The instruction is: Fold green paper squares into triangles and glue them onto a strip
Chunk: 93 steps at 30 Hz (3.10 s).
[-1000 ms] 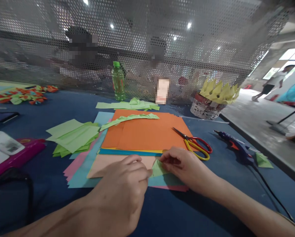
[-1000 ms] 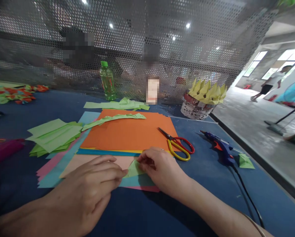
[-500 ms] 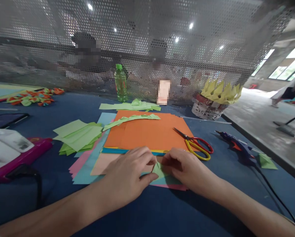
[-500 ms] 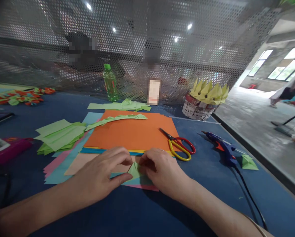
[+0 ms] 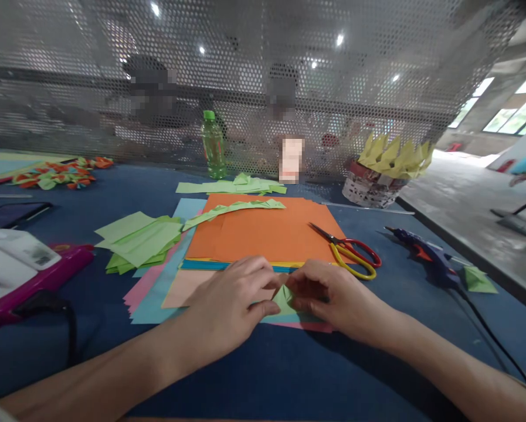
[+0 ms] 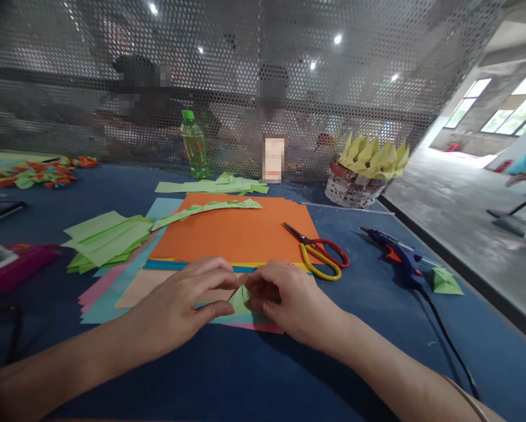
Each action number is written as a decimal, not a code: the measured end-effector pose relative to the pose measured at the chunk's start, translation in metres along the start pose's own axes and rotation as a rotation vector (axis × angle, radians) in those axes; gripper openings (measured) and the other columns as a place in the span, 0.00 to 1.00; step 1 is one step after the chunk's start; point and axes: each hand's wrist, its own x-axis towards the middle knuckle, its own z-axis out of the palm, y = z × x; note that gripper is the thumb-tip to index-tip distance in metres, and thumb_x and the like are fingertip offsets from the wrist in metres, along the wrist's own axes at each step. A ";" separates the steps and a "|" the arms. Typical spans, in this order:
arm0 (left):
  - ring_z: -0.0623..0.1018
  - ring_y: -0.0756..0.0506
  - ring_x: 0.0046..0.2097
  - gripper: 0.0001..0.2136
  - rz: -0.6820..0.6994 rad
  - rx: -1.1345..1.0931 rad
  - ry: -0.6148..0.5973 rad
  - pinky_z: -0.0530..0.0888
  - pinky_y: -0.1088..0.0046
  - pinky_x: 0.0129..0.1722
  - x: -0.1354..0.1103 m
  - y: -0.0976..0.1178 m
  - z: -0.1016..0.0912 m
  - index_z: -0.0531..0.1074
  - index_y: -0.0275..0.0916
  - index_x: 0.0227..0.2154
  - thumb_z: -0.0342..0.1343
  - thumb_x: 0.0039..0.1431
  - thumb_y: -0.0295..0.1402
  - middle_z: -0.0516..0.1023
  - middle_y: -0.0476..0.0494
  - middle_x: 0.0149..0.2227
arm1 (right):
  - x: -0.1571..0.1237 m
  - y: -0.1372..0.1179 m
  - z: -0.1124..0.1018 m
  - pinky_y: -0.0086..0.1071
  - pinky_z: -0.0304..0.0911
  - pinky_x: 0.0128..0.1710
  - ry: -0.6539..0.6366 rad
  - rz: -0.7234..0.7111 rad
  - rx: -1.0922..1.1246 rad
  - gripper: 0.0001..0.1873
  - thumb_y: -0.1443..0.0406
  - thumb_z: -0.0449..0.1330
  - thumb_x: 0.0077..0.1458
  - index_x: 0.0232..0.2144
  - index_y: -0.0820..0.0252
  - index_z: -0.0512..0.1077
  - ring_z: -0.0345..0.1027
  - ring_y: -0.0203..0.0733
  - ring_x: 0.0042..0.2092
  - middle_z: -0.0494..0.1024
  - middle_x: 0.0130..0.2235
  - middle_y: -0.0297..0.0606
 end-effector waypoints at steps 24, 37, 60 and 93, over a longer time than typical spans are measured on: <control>0.73 0.47 0.43 0.09 0.169 -0.092 0.114 0.66 0.70 0.43 -0.002 0.005 0.004 0.69 0.43 0.37 0.52 0.65 0.20 0.74 0.51 0.39 | -0.004 0.003 0.003 0.27 0.61 0.36 0.030 -0.107 -0.035 0.17 0.81 0.58 0.47 0.34 0.55 0.72 0.68 0.35 0.35 0.75 0.33 0.29; 0.75 0.49 0.35 0.06 0.054 -0.112 0.137 0.69 0.72 0.37 0.003 0.009 0.007 0.75 0.42 0.34 0.55 0.65 0.26 0.77 0.51 0.34 | -0.003 0.001 0.003 0.28 0.60 0.33 0.023 -0.105 -0.080 0.07 0.72 0.62 0.55 0.33 0.56 0.74 0.66 0.35 0.33 0.75 0.31 0.30; 0.73 0.49 0.34 0.08 0.053 -0.105 0.137 0.67 0.72 0.34 0.003 0.007 0.008 0.71 0.40 0.29 0.54 0.63 0.23 0.74 0.50 0.32 | -0.003 0.003 0.006 0.28 0.61 0.37 0.085 -0.185 -0.127 0.15 0.79 0.59 0.49 0.34 0.56 0.75 0.70 0.36 0.36 0.78 0.34 0.31; 0.75 0.36 0.45 0.10 0.492 0.424 0.215 0.76 0.54 0.44 -0.015 0.017 0.010 0.77 0.30 0.39 0.50 0.68 0.26 0.77 0.35 0.41 | -0.015 0.000 0.001 0.37 0.66 0.40 0.016 -0.510 -0.367 0.18 0.79 0.52 0.52 0.37 0.63 0.78 0.70 0.44 0.40 0.76 0.40 0.43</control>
